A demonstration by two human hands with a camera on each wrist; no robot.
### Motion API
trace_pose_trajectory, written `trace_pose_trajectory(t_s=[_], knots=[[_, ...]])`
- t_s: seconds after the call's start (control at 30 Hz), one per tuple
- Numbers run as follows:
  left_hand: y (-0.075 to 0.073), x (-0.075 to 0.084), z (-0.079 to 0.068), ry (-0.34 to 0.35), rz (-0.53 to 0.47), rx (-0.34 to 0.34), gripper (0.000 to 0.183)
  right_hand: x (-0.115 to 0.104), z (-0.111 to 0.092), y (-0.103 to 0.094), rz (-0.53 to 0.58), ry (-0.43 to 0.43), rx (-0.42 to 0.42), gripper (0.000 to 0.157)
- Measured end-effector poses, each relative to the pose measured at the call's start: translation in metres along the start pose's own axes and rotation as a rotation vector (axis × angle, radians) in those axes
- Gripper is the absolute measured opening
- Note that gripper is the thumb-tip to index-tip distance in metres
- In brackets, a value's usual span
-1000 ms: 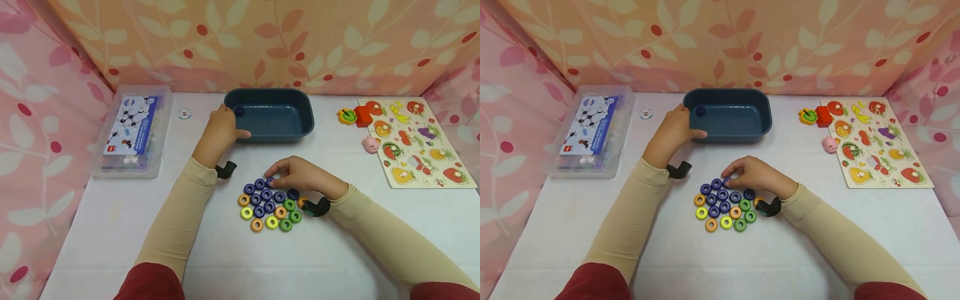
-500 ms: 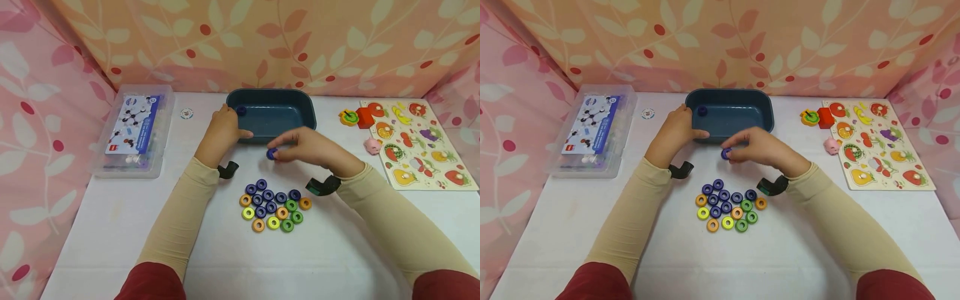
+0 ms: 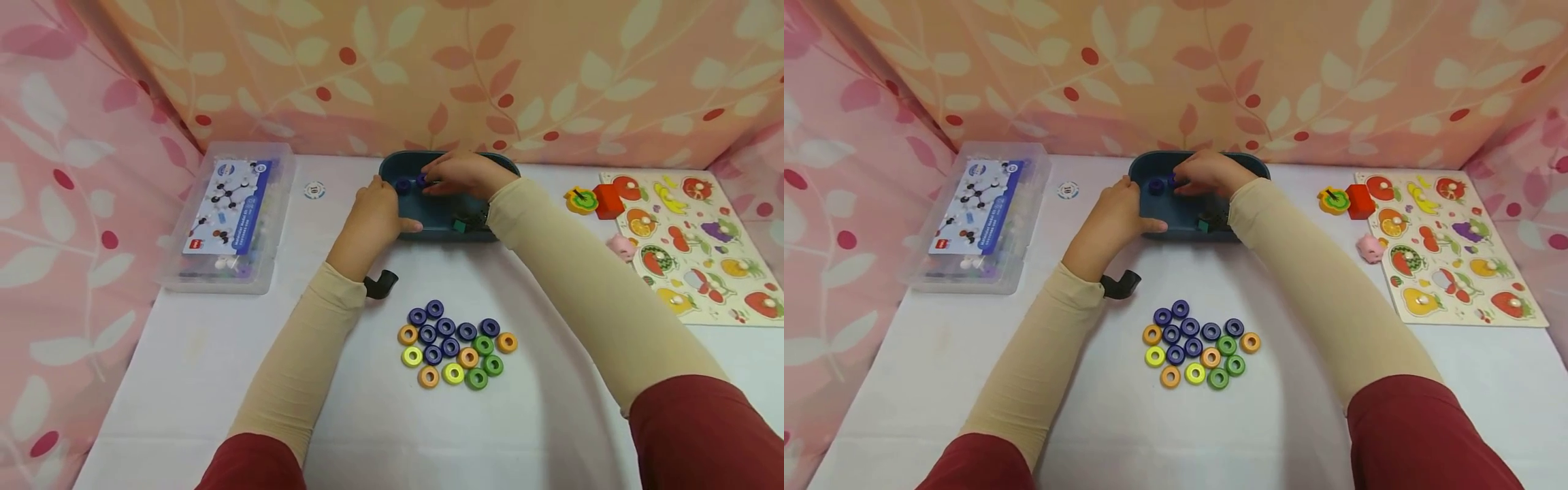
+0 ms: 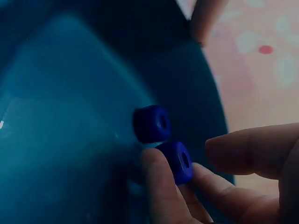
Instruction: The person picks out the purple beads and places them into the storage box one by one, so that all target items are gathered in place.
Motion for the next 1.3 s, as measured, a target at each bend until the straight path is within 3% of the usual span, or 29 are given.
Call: trace_pose_trajectory(t_s=[0.13, 0.33, 0.47, 0.63, 0.77, 0.9, 1.13, 1.3], knots=[[0.002, 0.003, -0.001, 0.016, -0.008, 0.003, 0.105, 0.006, 0.008, 0.001, -0.081, 0.02, 0.015, 0.053], [0.002, 0.005, -0.001, 0.022, -0.012, -0.002, 0.104, 0.011, 0.0, -0.001, 0.019, 0.026, 0.005, 0.056], [0.002, 0.003, 0.0, 0.021, -0.012, 0.007, 0.104, 0.009, -0.021, -0.008, 0.032, -0.06, 0.026, 0.053], [0.001, -0.002, 0.001, 0.012, -0.028, 0.02, 0.102, 0.013, -0.066, -0.008, -0.02, -0.217, 0.078, 0.042], [-0.002, -0.005, 0.002, 0.015, -0.004, 0.029, 0.099, 0.036, -0.099, 0.008, -0.107, -0.243, 0.063, 0.035], [-0.004, -0.007, 0.003, 0.013, 0.012, 0.032, 0.101, 0.064, -0.115, 0.036, -0.226, -0.245, -0.007, 0.034], [-0.004, -0.008, 0.006, 0.011, 0.015, 0.016, 0.099, 0.09, -0.108, 0.075, -0.447, -0.309, -0.055, 0.03], [-0.003, -0.005, 0.006, 0.016, 0.031, -0.004, 0.099, 0.096, -0.103, 0.083, -0.485, -0.302, -0.097, 0.024]])
Point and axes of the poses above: each hand's wrist, its own z-axis towards the middle knuckle, its own y-axis out of the palm, x = y × z, the point moved 6 cm from there along z, towards the middle knuckle, and after that the axes turned 5 degrees about x, right-handed, at the moved point
